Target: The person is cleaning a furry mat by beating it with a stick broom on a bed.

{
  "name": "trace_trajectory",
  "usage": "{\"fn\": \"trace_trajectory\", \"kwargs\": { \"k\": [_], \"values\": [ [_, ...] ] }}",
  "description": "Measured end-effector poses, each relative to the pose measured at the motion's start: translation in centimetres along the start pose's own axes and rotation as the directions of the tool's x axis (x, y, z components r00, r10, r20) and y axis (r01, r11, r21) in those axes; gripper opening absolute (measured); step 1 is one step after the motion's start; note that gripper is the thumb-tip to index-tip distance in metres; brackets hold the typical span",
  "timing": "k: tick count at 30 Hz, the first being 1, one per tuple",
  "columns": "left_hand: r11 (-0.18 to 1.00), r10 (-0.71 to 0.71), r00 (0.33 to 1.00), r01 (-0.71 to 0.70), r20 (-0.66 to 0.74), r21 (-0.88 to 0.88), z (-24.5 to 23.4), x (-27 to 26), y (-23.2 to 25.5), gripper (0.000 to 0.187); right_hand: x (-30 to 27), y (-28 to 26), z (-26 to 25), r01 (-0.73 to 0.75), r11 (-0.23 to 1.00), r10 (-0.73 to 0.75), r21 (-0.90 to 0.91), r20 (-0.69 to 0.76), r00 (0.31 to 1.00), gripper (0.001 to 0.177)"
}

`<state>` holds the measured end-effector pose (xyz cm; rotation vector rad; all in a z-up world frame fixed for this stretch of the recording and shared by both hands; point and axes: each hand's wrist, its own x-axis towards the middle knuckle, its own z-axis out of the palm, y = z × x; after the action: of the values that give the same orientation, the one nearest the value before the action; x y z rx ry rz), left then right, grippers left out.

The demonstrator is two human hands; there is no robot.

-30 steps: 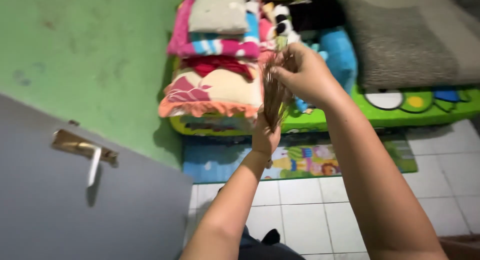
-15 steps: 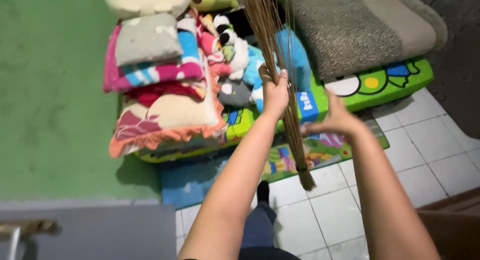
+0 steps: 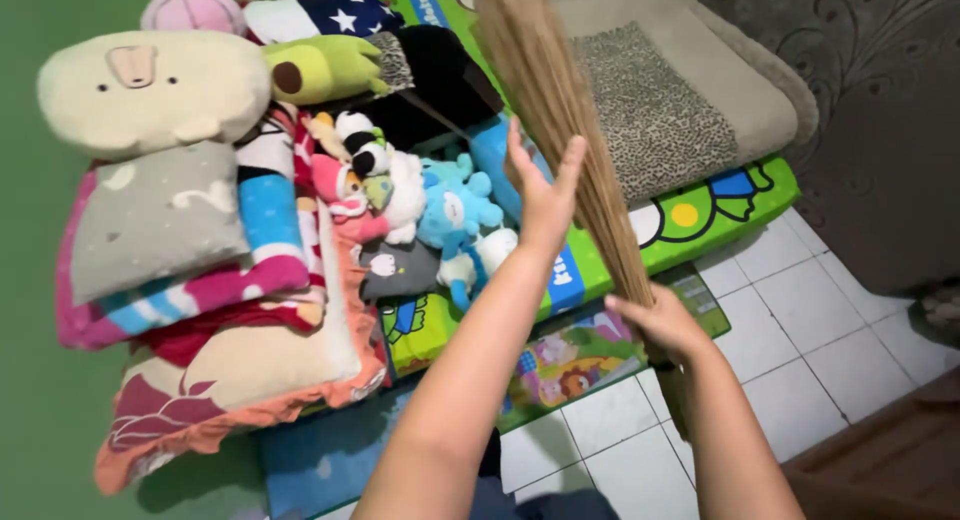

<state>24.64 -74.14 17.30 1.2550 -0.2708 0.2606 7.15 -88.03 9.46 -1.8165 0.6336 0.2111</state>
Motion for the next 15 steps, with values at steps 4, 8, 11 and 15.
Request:
{"fn": "trace_trajectory", "kwargs": {
  "k": [4,8,11,15],
  "values": [
    [0.873,0.276,0.959,-0.279,0.064,0.399,4.0,-2.3,-2.0,0.110,5.0,-3.8,-3.2,0.035,0.992,-0.020,0.120,-0.124,0.992,0.032],
    [0.954,0.065,0.972,-0.127,0.225,0.272,9.1,-6.1,-11.7,0.103,10.2,-5.9,-7.8,0.194,0.933,-0.145,0.302,-0.178,0.973,0.034],
    [0.944,-0.321,0.885,0.329,0.337,0.035,13.8,-7.5,-16.6,0.087,14.8,-5.0,-12.0,0.300,0.882,-0.246,0.364,-0.186,0.951,0.037],
    [0.607,-0.705,0.525,0.794,0.476,0.023,20.1,-6.9,-19.0,0.062,21.5,-3.3,-18.1,0.425,0.886,-0.383,0.187,-0.224,0.896,0.038]
  ]
}}
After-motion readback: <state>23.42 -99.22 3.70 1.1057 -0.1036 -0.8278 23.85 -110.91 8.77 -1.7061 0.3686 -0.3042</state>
